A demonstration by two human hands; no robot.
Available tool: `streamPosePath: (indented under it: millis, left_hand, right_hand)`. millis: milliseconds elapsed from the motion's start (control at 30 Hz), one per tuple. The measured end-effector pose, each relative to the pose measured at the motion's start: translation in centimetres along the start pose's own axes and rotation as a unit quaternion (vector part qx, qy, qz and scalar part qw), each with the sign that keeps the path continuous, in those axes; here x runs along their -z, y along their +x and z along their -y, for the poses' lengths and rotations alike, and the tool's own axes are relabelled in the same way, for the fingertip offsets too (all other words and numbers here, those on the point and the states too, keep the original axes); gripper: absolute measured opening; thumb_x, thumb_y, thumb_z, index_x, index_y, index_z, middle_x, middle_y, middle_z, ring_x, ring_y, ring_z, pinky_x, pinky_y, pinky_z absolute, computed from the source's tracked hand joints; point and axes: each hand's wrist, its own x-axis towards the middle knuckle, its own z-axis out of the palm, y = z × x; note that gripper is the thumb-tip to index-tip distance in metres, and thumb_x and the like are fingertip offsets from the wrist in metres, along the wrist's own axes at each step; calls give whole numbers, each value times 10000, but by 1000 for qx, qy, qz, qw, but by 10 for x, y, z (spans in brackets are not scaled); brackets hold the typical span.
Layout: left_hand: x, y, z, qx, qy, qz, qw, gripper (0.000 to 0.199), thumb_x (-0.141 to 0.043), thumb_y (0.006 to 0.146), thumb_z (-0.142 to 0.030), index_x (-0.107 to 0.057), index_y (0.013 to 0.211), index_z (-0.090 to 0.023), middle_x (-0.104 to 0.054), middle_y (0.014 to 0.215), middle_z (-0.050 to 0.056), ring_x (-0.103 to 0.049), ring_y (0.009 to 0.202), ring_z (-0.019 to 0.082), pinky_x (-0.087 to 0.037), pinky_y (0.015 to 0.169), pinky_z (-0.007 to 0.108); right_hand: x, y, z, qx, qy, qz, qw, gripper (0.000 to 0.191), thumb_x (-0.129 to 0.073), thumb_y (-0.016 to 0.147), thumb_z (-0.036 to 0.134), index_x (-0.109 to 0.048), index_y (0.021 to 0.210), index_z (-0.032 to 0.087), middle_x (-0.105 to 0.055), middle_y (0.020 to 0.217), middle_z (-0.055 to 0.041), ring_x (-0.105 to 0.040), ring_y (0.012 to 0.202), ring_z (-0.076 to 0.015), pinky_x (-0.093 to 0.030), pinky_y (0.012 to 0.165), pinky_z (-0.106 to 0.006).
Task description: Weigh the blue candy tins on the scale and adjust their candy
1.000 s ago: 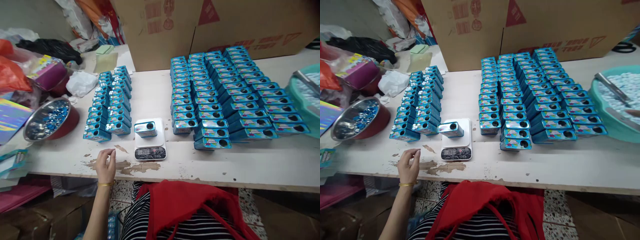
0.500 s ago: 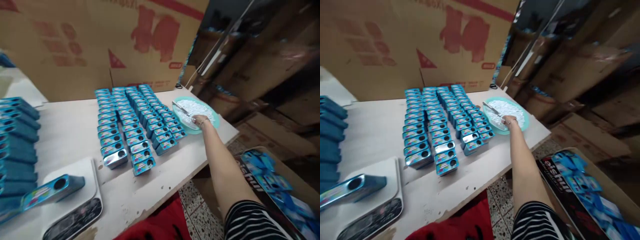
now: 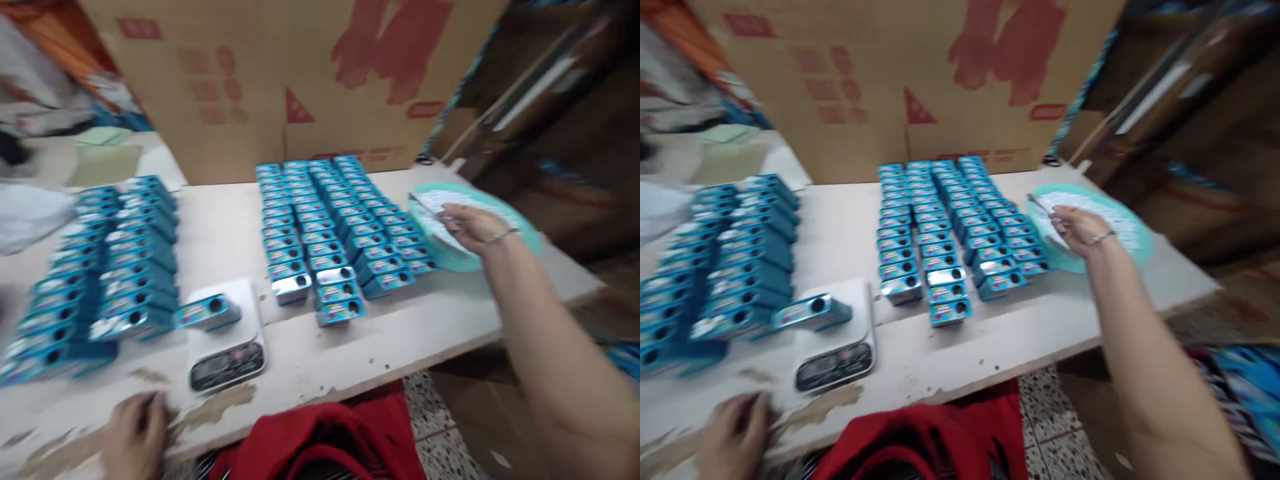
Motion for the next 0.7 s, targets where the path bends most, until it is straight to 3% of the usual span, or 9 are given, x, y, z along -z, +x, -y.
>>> streamPosePath:
  millis: [67,133,233,333,400,500,600,700]
  left_hand:
    - [12,-11,7,-3,29,-9,1000,248,-473,853,-424,-563,784,-204,-571,769,60,-544,732,215,-458,675,376]
    - [12,-16,11,0,39,-14,999,202,-485,861,-371,-565,801,-195,-567,788,51,-545,731,191,-450,681,342]
    - [7,-19,14,-2,26,-21,999,164,-499,869,-328,-571,830,-186,-560,813,43,-543,735,165,-444,683,303]
    - [6,-23,15,-2,-1,-29,1000,147,-502,874,-309,-574,843,-184,-555,823,40,-542,754,159,-444,694,290]
    - [7,-26,15,0,-16,-34,999,145,-499,877,-305,-572,840,-185,-556,824,40,-545,768,161,-447,706,289]
    - [9,-27,16,8,-33,-39,999,153,-496,877,-313,-569,826,-188,-559,813,39,-546,761,162,-448,706,291]
    - [10,-28,16,18,-42,-37,998,159,-491,876,-319,-568,821,-192,-560,808,41,-545,759,166,-448,713,299]
    - [10,-29,16,22,-48,-34,998,165,-485,878,-324,-569,821,-194,-561,813,44,-544,765,168,-447,725,305]
  right_hand:
    - [-43,-27,7,-17,17,76,997,162,-594,817,73,-625,662,110,-567,683,-41,-485,554,1,-306,444,-157]
    - [-95,-65,11,-16,16,197,980,34,-680,758,104,-672,784,123,-622,790,-52,-549,645,-49,-408,522,-158]
    - [-174,-126,12,-23,-57,386,921,137,-715,739,196,-657,844,129,-618,731,-23,-521,574,-61,-426,508,-175]
    - [-237,-172,5,77,-174,491,850,57,-593,825,149,-638,841,118,-539,584,22,-445,483,-56,-350,459,-180]
    - [-264,-191,0,169,-262,507,804,80,-570,837,119,-650,833,123,-531,575,26,-455,503,-69,-356,496,-195]
    - [-286,-206,-7,286,-379,487,733,77,-613,820,113,-685,818,140,-605,690,-13,-522,642,-107,-385,609,-223]
    - [-295,-211,-11,331,-453,466,684,115,-623,815,110,-705,882,155,-648,835,-55,-560,778,-150,-394,690,-240]
    - [-298,-212,-15,350,-496,446,658,193,-627,815,121,-698,987,172,-640,907,-79,-572,826,-175,-405,716,-248]
